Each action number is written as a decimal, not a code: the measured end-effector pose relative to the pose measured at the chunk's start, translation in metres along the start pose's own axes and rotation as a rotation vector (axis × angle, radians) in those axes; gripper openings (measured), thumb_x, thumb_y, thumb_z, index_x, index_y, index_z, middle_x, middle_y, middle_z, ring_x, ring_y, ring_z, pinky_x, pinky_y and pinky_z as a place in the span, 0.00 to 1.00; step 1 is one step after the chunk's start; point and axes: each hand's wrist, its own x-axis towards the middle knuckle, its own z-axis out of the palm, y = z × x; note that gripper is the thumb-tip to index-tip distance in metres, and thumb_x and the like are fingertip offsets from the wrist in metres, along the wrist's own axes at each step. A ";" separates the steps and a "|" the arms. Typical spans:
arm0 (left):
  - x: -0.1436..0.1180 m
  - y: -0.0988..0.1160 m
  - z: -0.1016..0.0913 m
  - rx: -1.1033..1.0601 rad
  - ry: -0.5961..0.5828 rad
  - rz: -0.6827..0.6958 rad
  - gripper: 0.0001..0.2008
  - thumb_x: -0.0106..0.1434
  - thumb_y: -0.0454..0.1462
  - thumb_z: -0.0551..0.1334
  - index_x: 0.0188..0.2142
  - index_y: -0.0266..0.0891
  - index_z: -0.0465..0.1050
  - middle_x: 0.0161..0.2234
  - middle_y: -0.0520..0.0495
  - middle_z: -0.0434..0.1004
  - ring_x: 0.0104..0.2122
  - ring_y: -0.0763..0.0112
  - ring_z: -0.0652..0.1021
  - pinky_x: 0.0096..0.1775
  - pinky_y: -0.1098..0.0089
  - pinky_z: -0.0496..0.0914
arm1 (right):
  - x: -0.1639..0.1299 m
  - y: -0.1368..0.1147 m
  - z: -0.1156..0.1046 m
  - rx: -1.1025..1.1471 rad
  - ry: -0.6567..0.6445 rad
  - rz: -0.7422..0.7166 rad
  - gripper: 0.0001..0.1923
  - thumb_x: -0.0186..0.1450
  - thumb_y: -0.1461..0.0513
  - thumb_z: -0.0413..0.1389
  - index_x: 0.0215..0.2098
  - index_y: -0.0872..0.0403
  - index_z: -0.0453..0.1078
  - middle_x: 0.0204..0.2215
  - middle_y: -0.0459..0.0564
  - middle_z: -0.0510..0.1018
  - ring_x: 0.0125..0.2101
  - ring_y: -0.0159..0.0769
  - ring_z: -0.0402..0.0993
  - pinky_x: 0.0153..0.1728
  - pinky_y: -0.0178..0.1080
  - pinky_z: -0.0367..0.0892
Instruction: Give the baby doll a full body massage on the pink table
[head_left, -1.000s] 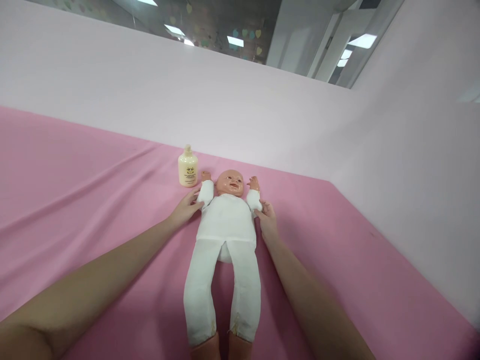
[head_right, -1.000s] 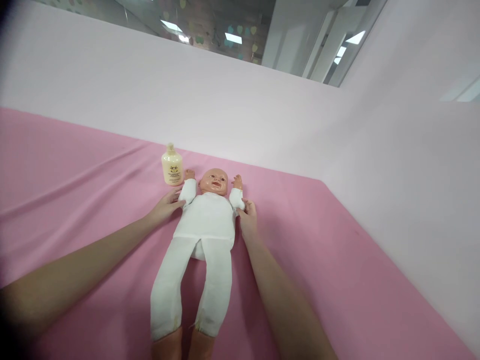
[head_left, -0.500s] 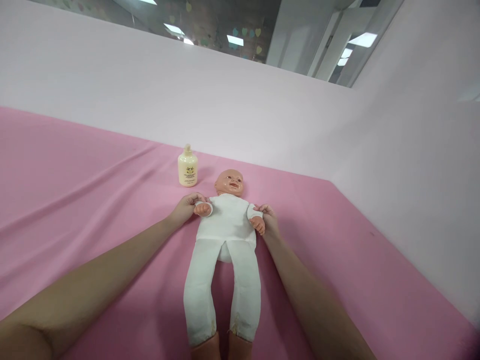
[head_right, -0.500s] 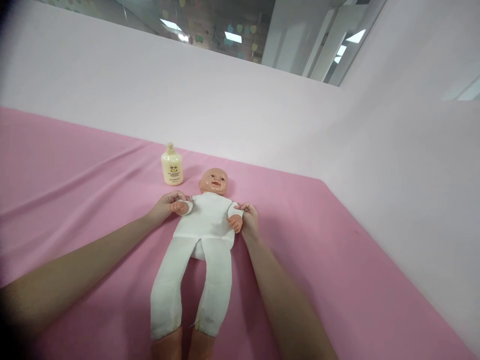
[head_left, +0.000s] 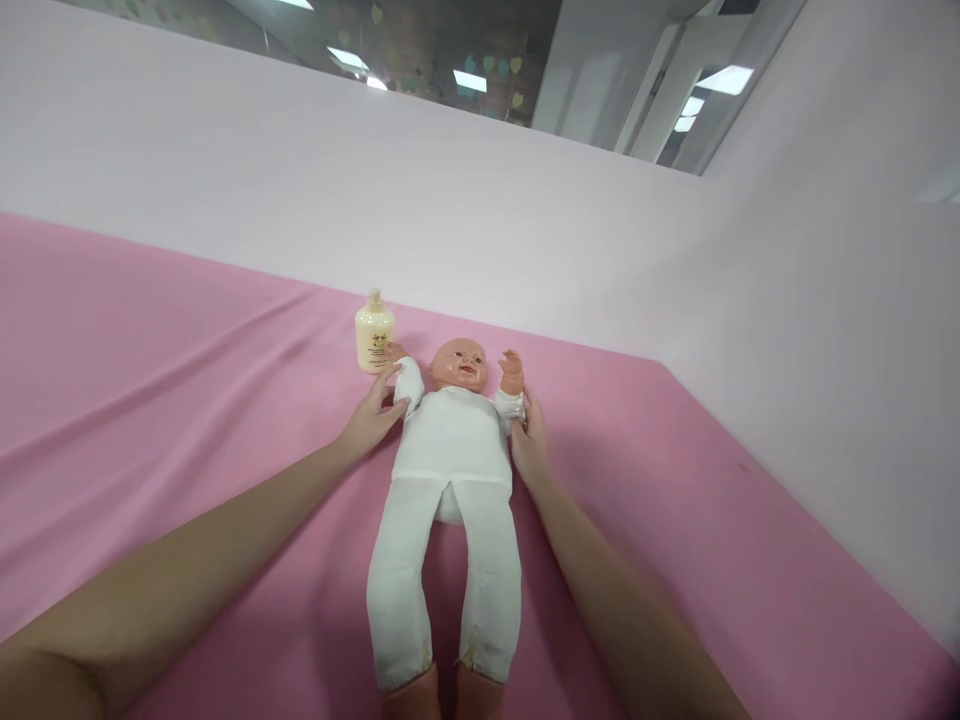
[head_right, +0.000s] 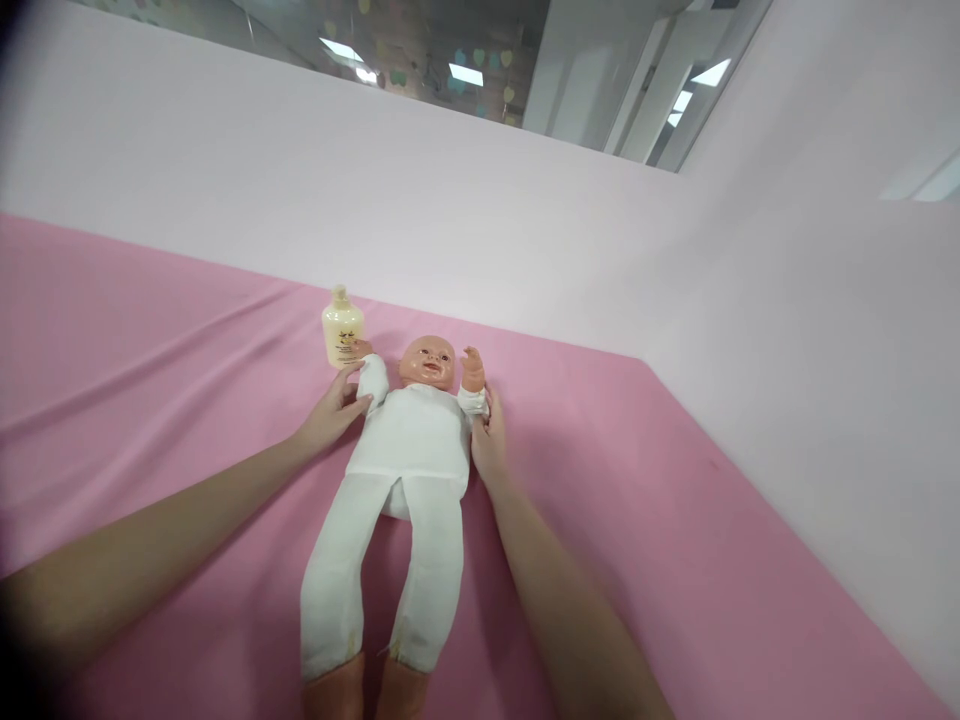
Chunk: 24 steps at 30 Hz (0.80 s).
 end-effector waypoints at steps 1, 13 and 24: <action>0.000 0.000 0.000 0.007 0.005 -0.002 0.38 0.62 0.47 0.62 0.69 0.44 0.52 0.42 0.47 0.79 0.42 0.61 0.79 0.51 0.56 0.70 | -0.001 -0.002 0.000 -0.053 -0.014 -0.030 0.28 0.64 0.59 0.52 0.63 0.44 0.63 0.60 0.48 0.73 0.64 0.40 0.65 0.67 0.50 0.58; 0.001 -0.004 0.001 0.018 -0.010 -0.066 0.37 0.63 0.50 0.61 0.68 0.42 0.58 0.37 0.48 0.79 0.39 0.60 0.78 0.51 0.56 0.69 | -0.001 -0.001 -0.003 -0.232 -0.004 -0.102 0.27 0.70 0.55 0.49 0.67 0.44 0.62 0.62 0.51 0.70 0.64 0.44 0.64 0.66 0.51 0.57; 0.005 -0.006 -0.001 0.251 0.001 -0.135 0.32 0.65 0.49 0.56 0.66 0.39 0.62 0.55 0.41 0.77 0.54 0.51 0.76 0.60 0.53 0.64 | 0.001 0.008 -0.007 -0.341 -0.076 0.109 0.33 0.68 0.55 0.48 0.70 0.49 0.58 0.69 0.48 0.63 0.69 0.43 0.58 0.70 0.51 0.54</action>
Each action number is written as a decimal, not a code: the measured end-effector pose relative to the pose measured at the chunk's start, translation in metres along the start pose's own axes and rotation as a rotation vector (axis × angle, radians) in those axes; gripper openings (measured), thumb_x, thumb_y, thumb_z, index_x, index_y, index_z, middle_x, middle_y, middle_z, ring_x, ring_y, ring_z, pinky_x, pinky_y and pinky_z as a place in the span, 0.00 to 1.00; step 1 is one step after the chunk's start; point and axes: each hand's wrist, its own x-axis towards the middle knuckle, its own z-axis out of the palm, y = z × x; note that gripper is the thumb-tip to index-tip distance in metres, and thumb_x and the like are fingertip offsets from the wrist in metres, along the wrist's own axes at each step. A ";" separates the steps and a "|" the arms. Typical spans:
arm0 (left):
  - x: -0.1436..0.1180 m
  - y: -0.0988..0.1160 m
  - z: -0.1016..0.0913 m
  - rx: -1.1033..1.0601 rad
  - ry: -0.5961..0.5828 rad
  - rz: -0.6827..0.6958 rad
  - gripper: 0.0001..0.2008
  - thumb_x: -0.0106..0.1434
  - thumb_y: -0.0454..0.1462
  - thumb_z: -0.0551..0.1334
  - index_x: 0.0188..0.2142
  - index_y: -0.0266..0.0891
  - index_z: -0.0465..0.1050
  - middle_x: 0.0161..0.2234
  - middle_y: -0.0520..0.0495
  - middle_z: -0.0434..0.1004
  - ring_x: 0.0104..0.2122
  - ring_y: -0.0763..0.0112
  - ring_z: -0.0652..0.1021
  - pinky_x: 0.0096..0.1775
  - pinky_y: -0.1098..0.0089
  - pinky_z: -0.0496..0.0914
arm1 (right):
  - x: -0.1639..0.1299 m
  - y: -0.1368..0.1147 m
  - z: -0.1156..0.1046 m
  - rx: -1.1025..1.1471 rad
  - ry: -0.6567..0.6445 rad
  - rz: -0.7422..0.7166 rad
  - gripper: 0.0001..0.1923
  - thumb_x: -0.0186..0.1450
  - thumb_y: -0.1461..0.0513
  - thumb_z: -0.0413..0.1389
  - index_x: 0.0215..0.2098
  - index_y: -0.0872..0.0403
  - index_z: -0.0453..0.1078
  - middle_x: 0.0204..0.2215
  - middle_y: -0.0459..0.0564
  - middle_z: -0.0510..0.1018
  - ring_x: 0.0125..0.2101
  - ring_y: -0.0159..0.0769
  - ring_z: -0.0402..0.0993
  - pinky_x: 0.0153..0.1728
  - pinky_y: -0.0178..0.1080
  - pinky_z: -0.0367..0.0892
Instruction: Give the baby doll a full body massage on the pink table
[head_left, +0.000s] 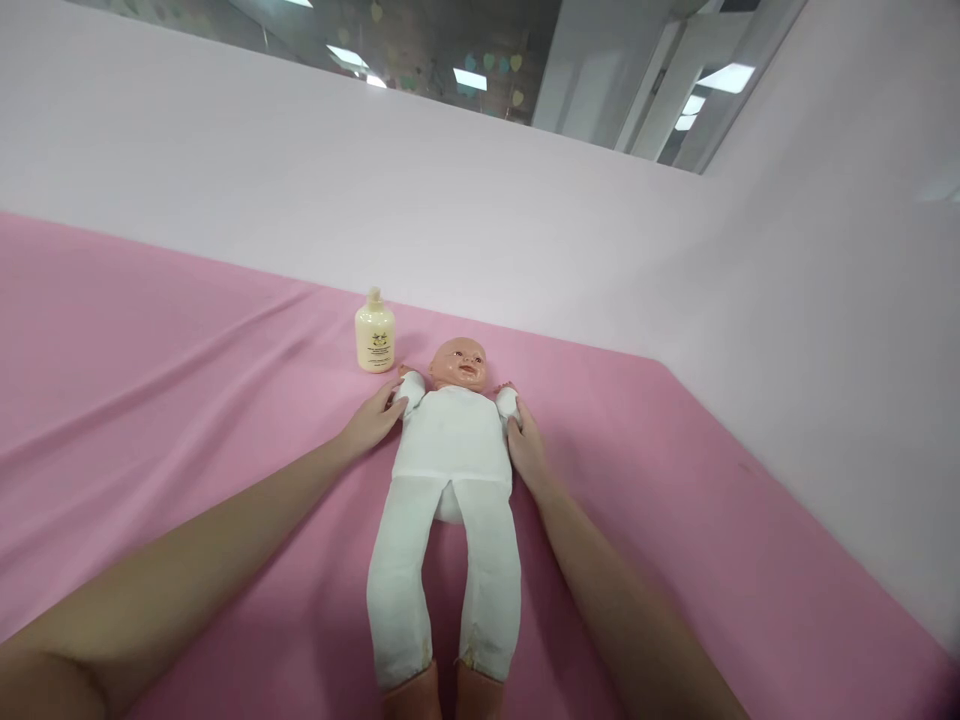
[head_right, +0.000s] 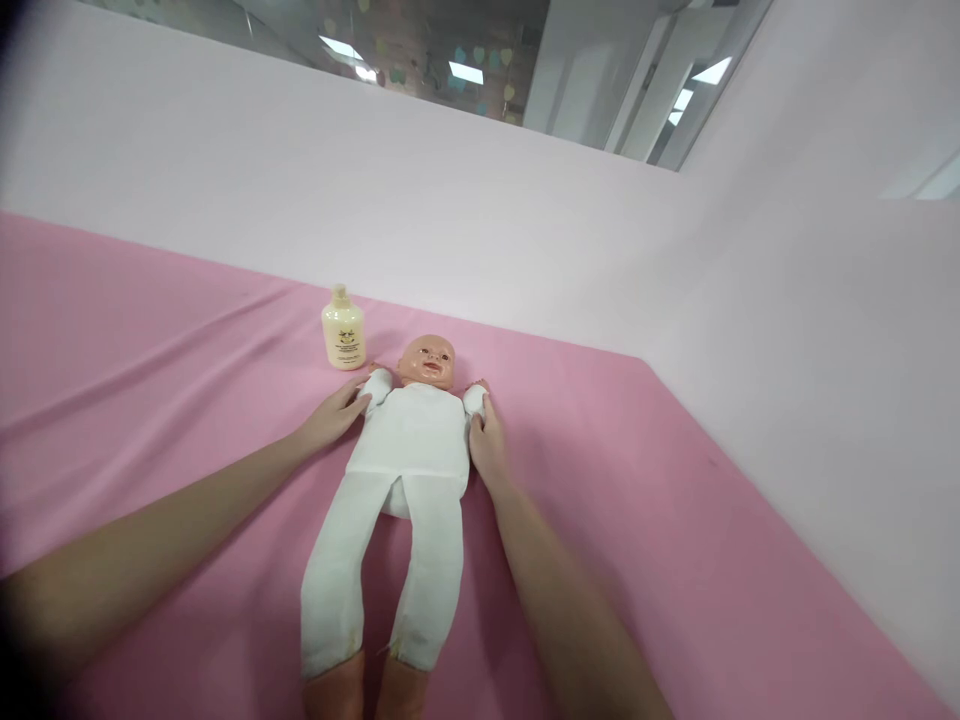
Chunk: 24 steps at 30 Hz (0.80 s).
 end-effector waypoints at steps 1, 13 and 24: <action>0.000 0.000 0.000 -0.006 -0.001 -0.006 0.32 0.65 0.49 0.56 0.66 0.40 0.62 0.56 0.40 0.76 0.55 0.51 0.76 0.60 0.53 0.64 | 0.000 0.000 0.000 0.005 0.003 -0.002 0.33 0.67 0.55 0.48 0.70 0.48 0.58 0.69 0.47 0.63 0.69 0.42 0.59 0.70 0.51 0.54; 0.007 -0.012 0.002 -0.434 -0.025 0.047 0.47 0.55 0.41 0.69 0.70 0.39 0.50 0.52 0.37 0.79 0.52 0.53 0.78 0.57 0.50 0.67 | 0.009 0.004 0.003 0.391 0.073 0.010 0.33 0.56 0.62 0.55 0.60 0.45 0.67 0.63 0.47 0.72 0.63 0.43 0.67 0.64 0.48 0.64; 0.006 0.000 0.004 -0.596 -0.042 0.034 0.22 0.39 0.40 0.76 0.33 0.39 0.73 0.31 0.46 0.82 0.34 0.58 0.81 0.41 0.59 0.73 | 0.013 0.009 0.009 0.746 0.050 0.085 0.08 0.47 0.67 0.58 0.24 0.50 0.66 0.30 0.45 0.81 0.36 0.39 0.79 0.45 0.46 0.75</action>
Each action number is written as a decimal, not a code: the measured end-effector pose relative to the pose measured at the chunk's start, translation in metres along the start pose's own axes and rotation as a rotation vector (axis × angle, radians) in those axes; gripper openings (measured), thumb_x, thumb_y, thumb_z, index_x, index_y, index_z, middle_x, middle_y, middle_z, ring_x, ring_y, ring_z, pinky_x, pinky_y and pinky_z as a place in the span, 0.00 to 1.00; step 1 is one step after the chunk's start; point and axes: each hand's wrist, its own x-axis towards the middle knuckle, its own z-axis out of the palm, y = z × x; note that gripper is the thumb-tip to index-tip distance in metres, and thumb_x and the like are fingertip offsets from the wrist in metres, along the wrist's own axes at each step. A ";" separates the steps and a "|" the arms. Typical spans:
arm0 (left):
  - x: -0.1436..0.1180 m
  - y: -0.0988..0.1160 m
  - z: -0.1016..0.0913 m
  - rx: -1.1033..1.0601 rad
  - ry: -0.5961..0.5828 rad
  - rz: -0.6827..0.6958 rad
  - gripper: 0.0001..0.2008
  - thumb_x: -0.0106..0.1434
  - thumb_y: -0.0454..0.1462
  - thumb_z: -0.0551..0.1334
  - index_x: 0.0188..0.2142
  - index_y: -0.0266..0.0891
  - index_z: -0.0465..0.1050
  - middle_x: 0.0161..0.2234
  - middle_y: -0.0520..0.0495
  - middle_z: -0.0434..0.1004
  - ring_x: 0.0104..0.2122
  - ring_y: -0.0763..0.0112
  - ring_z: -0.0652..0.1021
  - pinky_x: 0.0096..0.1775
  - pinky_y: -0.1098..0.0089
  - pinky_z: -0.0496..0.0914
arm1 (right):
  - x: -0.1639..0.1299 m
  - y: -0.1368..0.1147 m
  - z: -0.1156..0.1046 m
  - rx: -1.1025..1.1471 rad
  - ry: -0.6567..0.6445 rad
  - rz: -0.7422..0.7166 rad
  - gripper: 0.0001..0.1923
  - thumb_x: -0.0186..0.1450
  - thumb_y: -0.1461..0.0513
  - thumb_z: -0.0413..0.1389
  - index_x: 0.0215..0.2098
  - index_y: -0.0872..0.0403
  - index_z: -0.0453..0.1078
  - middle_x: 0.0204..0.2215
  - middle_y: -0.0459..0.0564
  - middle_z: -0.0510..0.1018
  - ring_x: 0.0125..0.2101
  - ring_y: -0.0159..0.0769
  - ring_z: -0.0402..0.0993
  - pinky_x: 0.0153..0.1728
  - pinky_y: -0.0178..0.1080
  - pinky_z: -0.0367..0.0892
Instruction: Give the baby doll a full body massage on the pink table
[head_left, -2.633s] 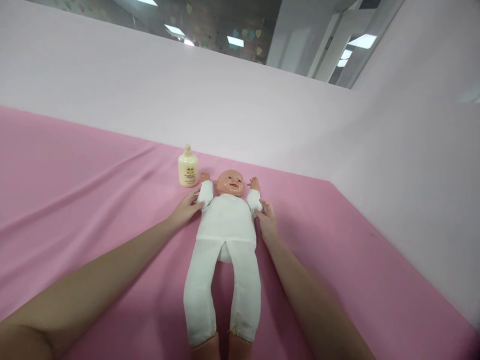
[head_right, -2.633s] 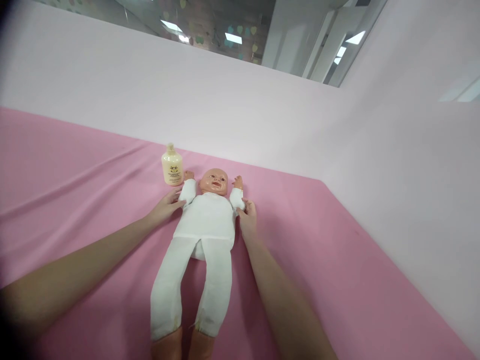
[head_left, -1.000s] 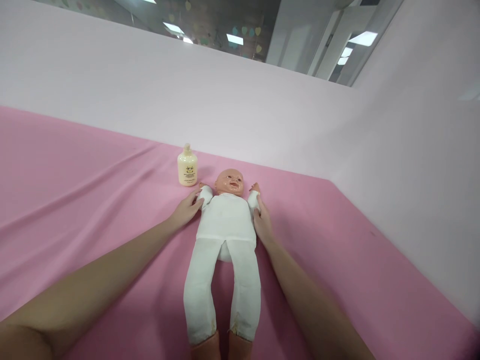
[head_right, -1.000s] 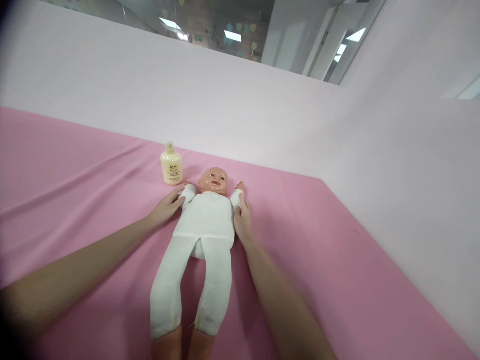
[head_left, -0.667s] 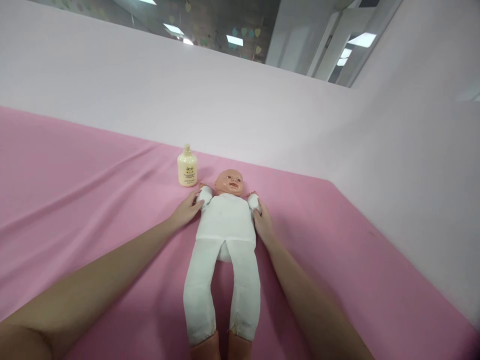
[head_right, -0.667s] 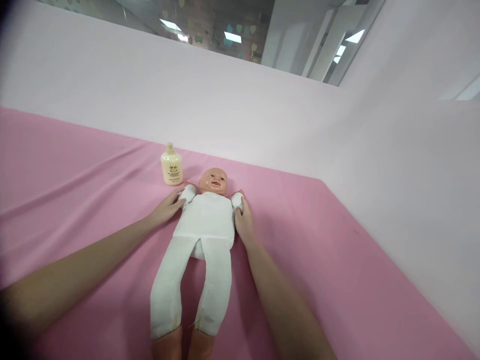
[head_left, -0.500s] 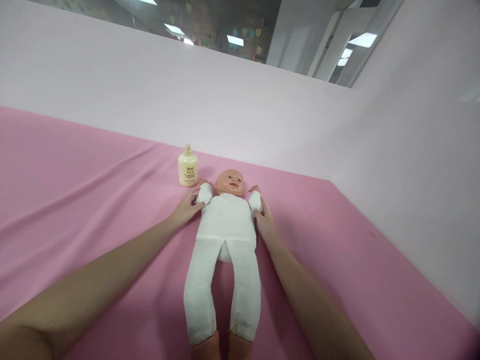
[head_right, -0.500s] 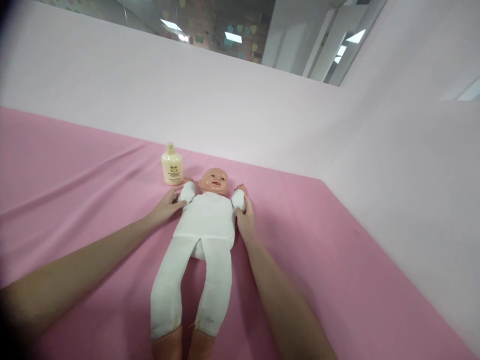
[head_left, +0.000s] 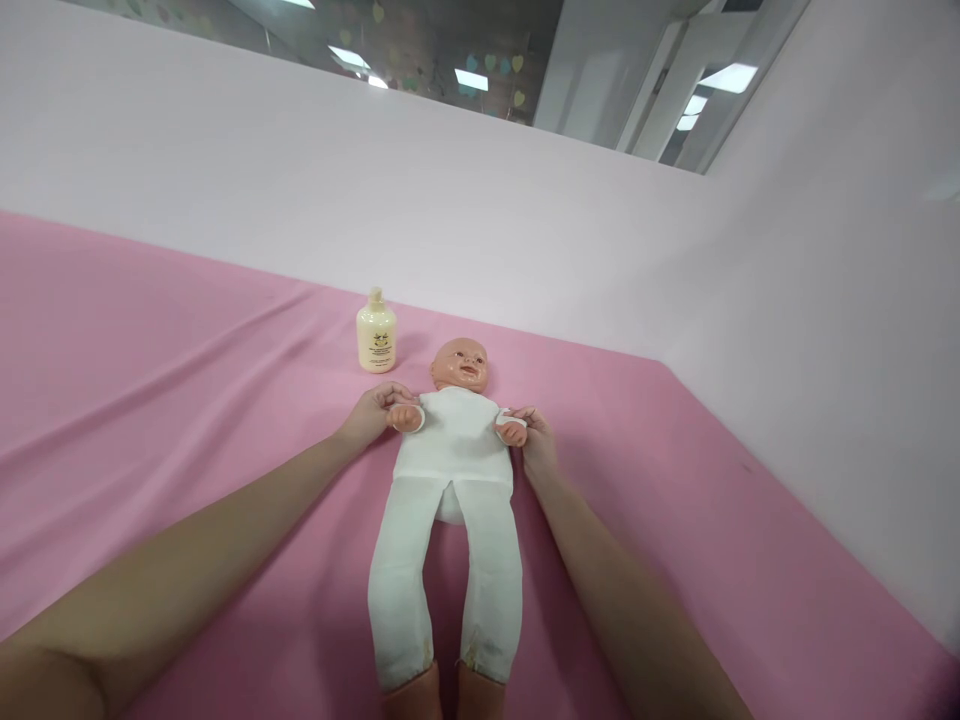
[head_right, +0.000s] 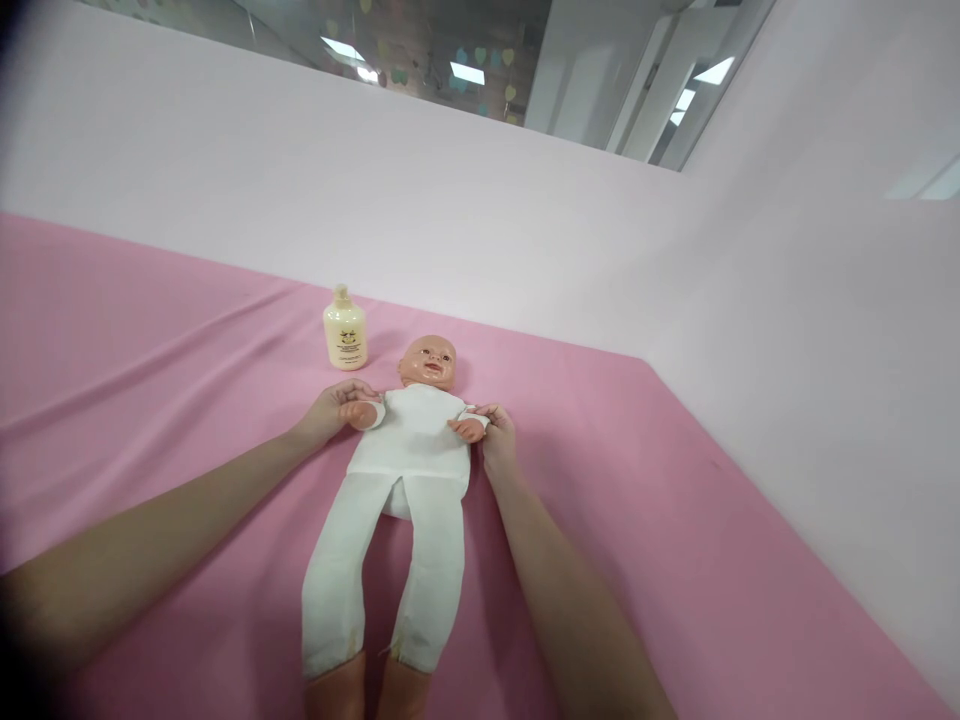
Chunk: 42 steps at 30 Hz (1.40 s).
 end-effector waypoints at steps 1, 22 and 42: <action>0.000 0.001 0.000 0.024 0.002 0.010 0.20 0.40 0.41 0.76 0.32 0.39 0.72 0.31 0.46 0.81 0.34 0.59 0.80 0.41 0.60 0.73 | 0.000 0.000 0.001 0.010 -0.006 -0.008 0.07 0.47 0.67 0.58 0.23 0.50 0.65 0.29 0.46 0.81 0.36 0.39 0.79 0.45 0.46 0.75; -0.010 0.006 -0.001 0.424 0.027 0.031 0.35 0.61 0.46 0.62 0.66 0.43 0.59 0.52 0.41 0.77 0.51 0.54 0.78 0.58 0.53 0.67 | -0.013 -0.016 0.001 -0.532 0.049 -0.103 0.26 0.63 0.59 0.55 0.59 0.50 0.68 0.62 0.54 0.72 0.61 0.45 0.69 0.64 0.51 0.62; -0.003 -0.005 -0.007 0.259 0.003 0.019 0.44 0.56 0.42 0.66 0.70 0.39 0.52 0.52 0.39 0.79 0.50 0.54 0.79 0.57 0.51 0.67 | -0.004 -0.003 -0.007 -0.307 0.022 -0.069 0.31 0.56 0.63 0.60 0.59 0.47 0.66 0.59 0.50 0.75 0.58 0.42 0.71 0.61 0.49 0.67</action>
